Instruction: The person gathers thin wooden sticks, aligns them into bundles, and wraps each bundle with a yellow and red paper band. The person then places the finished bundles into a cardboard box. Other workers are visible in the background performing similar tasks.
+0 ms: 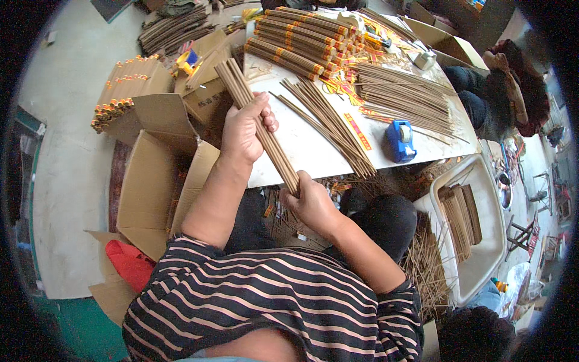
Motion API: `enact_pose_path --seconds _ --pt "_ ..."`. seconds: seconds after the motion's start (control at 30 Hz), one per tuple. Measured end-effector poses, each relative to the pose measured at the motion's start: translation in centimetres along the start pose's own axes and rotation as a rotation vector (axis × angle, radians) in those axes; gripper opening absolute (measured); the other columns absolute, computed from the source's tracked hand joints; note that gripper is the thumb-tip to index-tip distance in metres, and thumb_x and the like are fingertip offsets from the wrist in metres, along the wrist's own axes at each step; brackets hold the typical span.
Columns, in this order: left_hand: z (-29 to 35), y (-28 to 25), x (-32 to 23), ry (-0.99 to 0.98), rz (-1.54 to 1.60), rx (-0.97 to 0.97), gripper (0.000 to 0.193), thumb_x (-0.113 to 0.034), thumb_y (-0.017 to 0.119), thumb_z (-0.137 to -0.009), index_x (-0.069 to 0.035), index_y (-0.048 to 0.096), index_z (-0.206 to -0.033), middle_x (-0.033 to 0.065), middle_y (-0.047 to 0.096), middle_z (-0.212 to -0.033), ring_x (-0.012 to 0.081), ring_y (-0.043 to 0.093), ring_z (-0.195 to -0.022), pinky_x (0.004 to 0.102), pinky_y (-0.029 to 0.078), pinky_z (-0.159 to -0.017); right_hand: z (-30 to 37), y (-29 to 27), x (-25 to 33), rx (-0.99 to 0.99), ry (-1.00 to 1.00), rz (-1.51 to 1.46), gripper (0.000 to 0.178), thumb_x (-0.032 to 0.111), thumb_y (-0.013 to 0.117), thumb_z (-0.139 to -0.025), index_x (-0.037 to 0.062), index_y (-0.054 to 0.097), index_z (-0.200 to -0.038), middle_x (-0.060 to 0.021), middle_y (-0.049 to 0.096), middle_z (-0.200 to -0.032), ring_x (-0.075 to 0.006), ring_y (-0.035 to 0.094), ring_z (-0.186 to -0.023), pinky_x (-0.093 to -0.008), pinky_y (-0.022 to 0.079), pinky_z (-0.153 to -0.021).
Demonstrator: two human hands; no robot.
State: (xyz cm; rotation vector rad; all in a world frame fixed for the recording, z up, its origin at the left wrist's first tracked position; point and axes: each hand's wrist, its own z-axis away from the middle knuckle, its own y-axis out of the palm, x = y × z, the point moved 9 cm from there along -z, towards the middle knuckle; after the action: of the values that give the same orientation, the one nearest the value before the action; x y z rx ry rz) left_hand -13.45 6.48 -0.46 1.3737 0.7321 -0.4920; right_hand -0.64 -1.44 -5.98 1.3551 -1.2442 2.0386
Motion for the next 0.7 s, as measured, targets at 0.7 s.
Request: enact_pose_path --seconds 0.7 --pt "-1.2 -6.6 7.8 -0.29 0.193 -0.074 0.02 -0.017 0.059 -0.084 -0.013 0.047 -0.069 -0.0044 0.042 -0.054 0.0082 0.042 -0.044 0.0241 0.037 -0.043 -2.1 2.0 -3.5 0.188 0.353 -0.146 0.021 0.018 0.055 -0.086 -0.001 0.05 -0.093 -0.0047 0.053 -0.066 -0.0117 0.05 -0.055 -0.0258 0.043 -0.049"
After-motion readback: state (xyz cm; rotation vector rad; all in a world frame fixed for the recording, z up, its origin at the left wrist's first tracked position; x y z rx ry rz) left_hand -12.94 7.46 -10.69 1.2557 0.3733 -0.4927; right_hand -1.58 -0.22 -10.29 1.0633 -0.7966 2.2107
